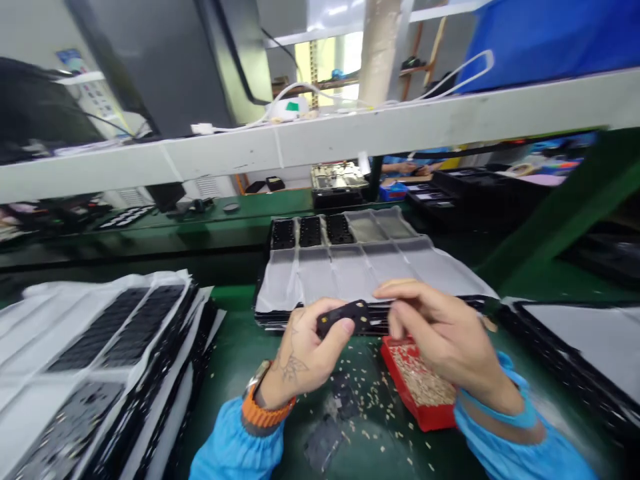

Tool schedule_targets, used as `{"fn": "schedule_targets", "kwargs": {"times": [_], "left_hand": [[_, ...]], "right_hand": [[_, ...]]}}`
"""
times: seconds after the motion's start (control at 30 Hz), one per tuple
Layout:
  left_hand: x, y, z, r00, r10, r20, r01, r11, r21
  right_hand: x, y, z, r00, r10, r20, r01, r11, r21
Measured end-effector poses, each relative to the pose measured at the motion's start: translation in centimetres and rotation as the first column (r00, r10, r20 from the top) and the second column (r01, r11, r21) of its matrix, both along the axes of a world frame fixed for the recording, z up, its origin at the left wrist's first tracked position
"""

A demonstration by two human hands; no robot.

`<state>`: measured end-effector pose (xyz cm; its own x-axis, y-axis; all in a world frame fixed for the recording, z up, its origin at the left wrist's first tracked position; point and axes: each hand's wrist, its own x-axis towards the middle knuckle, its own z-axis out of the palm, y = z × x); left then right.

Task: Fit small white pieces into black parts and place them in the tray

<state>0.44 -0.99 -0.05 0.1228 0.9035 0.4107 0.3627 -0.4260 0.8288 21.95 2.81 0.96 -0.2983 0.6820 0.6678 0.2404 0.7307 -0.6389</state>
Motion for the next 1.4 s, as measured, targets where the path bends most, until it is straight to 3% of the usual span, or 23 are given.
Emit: {"fn": "schedule_targets", "kwargs": {"times": [0.13,0.3,0.47,0.57,0.73,0.8,0.9,1.03,1.1,1.13,1.2,1.23,1.27,1.33,1.4], "left_hand": [[0.1,0.1,-0.1,0.998,-0.058,-0.006,0.058,0.986,0.154],[0.1,0.6,-0.3,0.984,-0.090,-0.153,0.140,0.924,0.356],[0.0,1.2,-0.6,0.963,-0.028,-0.267,0.146,0.890,0.433],[-0.1,1.2,-0.6,0.973,0.013,-0.229,0.094,0.888,0.450],[-0.7,0.9,-0.2,0.982,0.162,-0.096,-0.109,0.905,0.411],[-0.7,0.9,-0.1,0.984,0.168,-0.050,-0.135,0.910,0.393],[0.3,0.8,-0.2,0.994,0.101,-0.029,-0.081,0.913,0.401],[2.1,0.2,-0.8,1.000,-0.014,-0.024,0.023,0.917,0.399],[1.6,0.3,-0.9,0.994,-0.083,-0.064,0.100,0.933,0.347],[0.6,0.8,-0.8,0.994,-0.064,-0.088,0.087,0.952,0.293],[-2.7,2.7,-0.2,0.987,0.097,-0.129,-0.075,0.983,0.166],[-4.8,4.1,0.1,0.929,0.340,-0.147,-0.331,0.940,0.083],[-7.0,5.8,0.4,0.860,0.484,-0.161,-0.483,0.875,0.048],[-11.0,9.1,0.6,0.738,0.638,-0.220,-0.654,0.756,0.002],[-13.5,11.7,-0.1,0.623,0.708,-0.333,-0.762,0.646,-0.053]], "right_hand": [[0.0,0.6,-0.6,0.995,0.072,0.067,-0.063,0.989,-0.134],[-0.9,0.3,-0.4,0.977,0.199,0.069,-0.178,0.955,-0.238],[-1.3,0.3,0.0,0.981,0.186,0.062,-0.175,0.974,-0.146],[-0.7,0.6,0.2,0.968,0.163,0.192,-0.149,0.985,-0.084],[1.8,0.7,1.1,0.952,0.014,0.307,0.012,0.997,-0.081],[2.7,0.6,1.5,0.937,-0.029,0.348,0.061,0.995,-0.079],[2.9,0.5,1.7,0.949,-0.055,0.309,0.068,0.997,-0.033],[1.2,0.3,1.1,0.965,0.105,0.238,-0.105,0.994,-0.014],[0.6,0.2,0.8,0.968,0.118,0.222,-0.107,0.992,-0.062],[0.4,0.1,0.7,0.975,0.101,0.198,-0.083,0.992,-0.096],[0.7,0.2,0.7,0.990,0.055,0.126,-0.033,0.984,-0.175],[1.0,0.2,0.7,0.996,0.031,0.081,-0.014,0.979,-0.205],[1.4,0.3,0.8,0.999,0.003,0.036,0.005,0.975,-0.224],[2.2,0.5,1.0,0.997,-0.054,-0.051,0.041,0.972,-0.231],[2.9,0.6,1.2,0.989,-0.095,-0.114,0.066,0.971,-0.229]]}}
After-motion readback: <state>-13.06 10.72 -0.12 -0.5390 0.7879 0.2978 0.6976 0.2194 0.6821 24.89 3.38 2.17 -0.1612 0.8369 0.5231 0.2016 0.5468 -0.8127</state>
